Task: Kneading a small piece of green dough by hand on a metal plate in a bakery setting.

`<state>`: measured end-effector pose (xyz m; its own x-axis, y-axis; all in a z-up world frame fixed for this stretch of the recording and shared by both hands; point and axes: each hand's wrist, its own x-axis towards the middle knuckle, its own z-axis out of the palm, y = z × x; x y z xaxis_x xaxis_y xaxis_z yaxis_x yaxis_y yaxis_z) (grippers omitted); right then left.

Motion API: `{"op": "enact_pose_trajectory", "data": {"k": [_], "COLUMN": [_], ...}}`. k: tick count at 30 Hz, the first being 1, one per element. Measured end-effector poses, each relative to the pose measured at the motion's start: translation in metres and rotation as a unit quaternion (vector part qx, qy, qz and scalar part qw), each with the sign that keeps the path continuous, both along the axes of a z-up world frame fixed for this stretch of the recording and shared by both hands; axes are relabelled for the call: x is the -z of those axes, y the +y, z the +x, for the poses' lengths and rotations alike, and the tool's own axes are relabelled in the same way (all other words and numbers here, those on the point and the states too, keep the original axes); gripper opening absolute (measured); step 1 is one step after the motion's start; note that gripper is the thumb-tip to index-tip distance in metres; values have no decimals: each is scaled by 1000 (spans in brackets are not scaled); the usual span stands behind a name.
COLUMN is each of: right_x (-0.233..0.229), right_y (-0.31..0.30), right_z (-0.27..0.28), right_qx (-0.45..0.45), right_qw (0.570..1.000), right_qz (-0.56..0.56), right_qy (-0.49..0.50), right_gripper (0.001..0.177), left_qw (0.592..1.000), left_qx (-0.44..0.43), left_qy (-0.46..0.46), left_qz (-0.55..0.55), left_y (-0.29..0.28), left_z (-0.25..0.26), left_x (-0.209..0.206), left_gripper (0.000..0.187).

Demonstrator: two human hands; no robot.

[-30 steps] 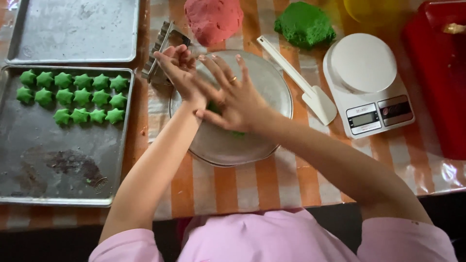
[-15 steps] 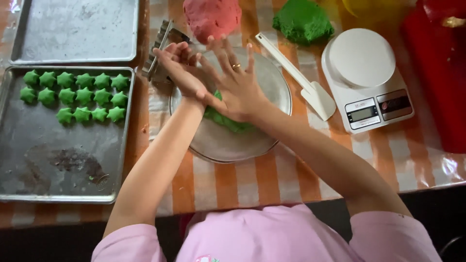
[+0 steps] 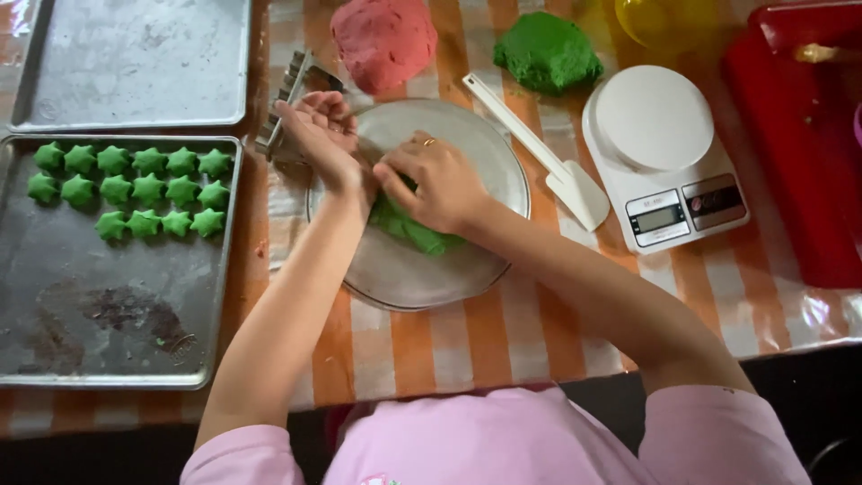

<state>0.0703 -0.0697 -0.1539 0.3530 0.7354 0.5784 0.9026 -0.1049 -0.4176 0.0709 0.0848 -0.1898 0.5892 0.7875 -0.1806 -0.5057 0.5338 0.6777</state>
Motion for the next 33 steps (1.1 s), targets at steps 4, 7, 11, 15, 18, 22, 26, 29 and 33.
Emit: {"op": "enact_pose_trajectory", "data": {"k": [4,7,11,15,18,22,26,29,33], "right_x": [12,13,-17,-21,-31,-7,18,21,17], "right_y": [7,7,6,6,4,33,71,75,73], "right_z": [8,8,8,27,38,42,22,5,-10], "right_qx": [39,47,103,112,14,-44,-38,-2,-16], "right_qw": [995,997,981,953,983,999,978,961,940], "right_qz": [-82,-55,-134,-134,-20,17,-39,-101,-86], "right_qy": [-38,-42,90,247,182,9,-201,-258,-331], "right_gripper": [40,43,58,63,35,11,34,41,35], "left_qw": [991,974,892,811,685,629,512,521,522], "left_qx": [-24,-63,-96,49,47,-37,-148,-159,-176], "left_qy": [48,9,-27,-15,-77,-62,-81,-134,-147], "left_qz": [127,217,442,583,723,774,842,828,821], "left_y": [2,2,-9,-13,-9,1,7,-2,-6], "left_z": [-1,-21,-58,-75,-94,-122,-131,-134,-132], "left_x": [-11,-60,-126,-115,-116,-88,-42,-59,-50], "left_gripper": [50,35,13,8,10,8,6,5,6]}}
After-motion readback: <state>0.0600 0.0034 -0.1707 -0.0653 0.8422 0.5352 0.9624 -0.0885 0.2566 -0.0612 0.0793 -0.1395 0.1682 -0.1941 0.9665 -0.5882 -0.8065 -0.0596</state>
